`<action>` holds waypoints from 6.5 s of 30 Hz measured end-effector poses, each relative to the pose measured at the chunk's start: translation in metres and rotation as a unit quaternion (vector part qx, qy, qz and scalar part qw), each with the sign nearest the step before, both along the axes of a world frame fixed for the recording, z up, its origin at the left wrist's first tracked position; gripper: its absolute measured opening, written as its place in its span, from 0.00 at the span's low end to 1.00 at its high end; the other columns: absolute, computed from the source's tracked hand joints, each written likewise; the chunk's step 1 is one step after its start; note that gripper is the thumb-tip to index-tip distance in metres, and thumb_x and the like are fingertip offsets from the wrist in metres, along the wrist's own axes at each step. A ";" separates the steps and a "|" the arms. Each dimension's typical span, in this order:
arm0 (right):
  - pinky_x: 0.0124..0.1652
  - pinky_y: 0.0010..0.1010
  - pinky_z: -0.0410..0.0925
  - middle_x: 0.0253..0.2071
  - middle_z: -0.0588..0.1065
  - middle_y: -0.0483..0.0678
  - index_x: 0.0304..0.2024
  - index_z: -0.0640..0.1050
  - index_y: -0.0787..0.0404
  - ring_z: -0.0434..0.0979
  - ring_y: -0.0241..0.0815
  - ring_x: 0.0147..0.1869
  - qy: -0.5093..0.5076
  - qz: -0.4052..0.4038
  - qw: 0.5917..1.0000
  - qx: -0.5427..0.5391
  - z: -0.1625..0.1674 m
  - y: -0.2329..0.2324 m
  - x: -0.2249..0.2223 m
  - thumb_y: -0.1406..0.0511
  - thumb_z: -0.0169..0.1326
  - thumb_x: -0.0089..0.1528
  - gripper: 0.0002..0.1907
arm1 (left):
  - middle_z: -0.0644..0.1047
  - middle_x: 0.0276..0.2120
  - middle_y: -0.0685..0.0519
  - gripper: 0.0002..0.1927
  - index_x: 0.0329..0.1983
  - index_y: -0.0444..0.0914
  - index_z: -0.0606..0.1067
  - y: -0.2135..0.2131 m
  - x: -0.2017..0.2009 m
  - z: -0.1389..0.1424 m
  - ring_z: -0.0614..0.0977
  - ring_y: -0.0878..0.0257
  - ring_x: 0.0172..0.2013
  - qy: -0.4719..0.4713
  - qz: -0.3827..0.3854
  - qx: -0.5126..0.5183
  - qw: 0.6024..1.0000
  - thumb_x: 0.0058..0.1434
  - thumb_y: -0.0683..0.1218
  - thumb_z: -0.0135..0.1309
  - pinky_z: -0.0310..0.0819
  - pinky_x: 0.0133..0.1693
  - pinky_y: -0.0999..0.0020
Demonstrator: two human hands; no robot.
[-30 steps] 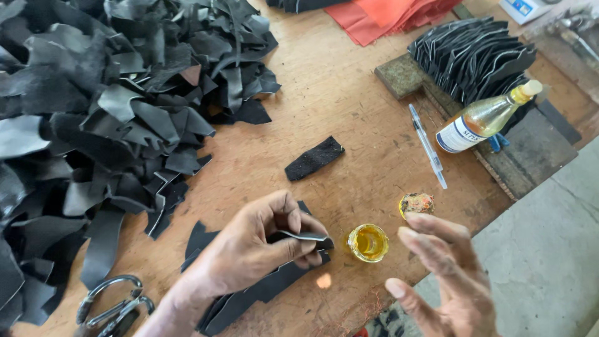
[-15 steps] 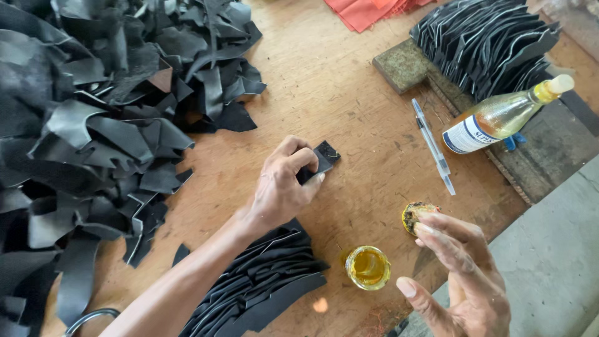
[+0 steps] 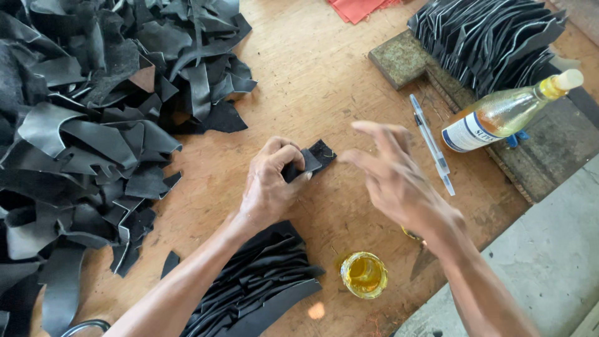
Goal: The person cuts small black leather pieces using shears, then applies a yellow liquid from a small jar to the edges of each piece by hand. The treated pieces are stacked on the table.
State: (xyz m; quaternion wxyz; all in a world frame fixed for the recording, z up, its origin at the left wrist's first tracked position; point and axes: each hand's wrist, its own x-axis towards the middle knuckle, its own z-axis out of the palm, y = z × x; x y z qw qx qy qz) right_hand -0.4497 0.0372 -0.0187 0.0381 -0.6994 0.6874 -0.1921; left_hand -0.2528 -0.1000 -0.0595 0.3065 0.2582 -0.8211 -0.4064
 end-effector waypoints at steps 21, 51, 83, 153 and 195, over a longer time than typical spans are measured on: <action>0.66 0.40 0.64 0.62 0.68 0.49 0.31 0.82 0.54 0.66 0.49 0.64 0.117 0.031 0.991 0.051 -0.006 -0.029 -0.016 0.81 0.54 0.55 0.16 | 0.75 0.40 0.48 0.13 0.32 0.36 0.74 0.006 -0.004 0.005 0.79 0.51 0.42 -0.006 0.010 0.005 1.000 0.48 0.37 0.67 0.74 0.42 0.60; 0.54 0.37 0.73 0.58 0.72 0.49 0.49 0.80 0.54 0.74 0.48 0.64 -0.082 -0.120 0.988 -0.056 0.069 0.107 0.038 0.70 0.58 0.59 0.15 | 0.76 0.41 0.47 0.11 0.42 0.35 0.73 0.029 0.033 0.062 0.83 0.56 0.42 -0.003 -0.014 0.023 1.000 0.59 0.39 0.61 0.80 0.42 0.64; 0.59 0.37 0.69 0.59 0.71 0.50 0.61 0.72 0.62 0.70 0.49 0.61 -0.175 0.077 0.981 -0.019 0.012 0.107 0.181 0.67 0.63 0.59 0.28 | 0.78 0.40 0.49 0.17 0.44 0.35 0.79 0.178 0.200 0.049 0.79 0.52 0.41 -0.154 0.239 -0.102 0.953 0.51 0.40 0.65 0.74 0.42 0.58; 0.60 0.40 0.69 0.65 0.68 0.51 0.57 0.80 0.46 0.71 0.42 0.61 -0.290 0.004 0.956 -0.043 0.094 0.157 0.127 0.47 0.62 0.58 0.27 | 0.82 0.28 0.55 0.10 0.37 0.33 0.81 0.110 0.142 0.065 0.80 0.71 0.28 0.061 -0.188 0.575 0.794 0.57 0.43 0.68 0.74 0.31 0.76; 0.61 0.41 0.72 0.73 0.61 0.58 0.69 0.69 0.47 0.67 0.55 0.71 -0.325 0.133 0.934 -0.060 0.050 0.130 0.148 0.61 0.64 0.60 0.35 | 0.81 0.34 0.53 0.10 0.43 0.33 0.78 0.102 0.140 0.080 0.79 0.70 0.34 0.106 -0.189 0.552 0.805 0.68 0.47 0.58 0.75 0.36 0.72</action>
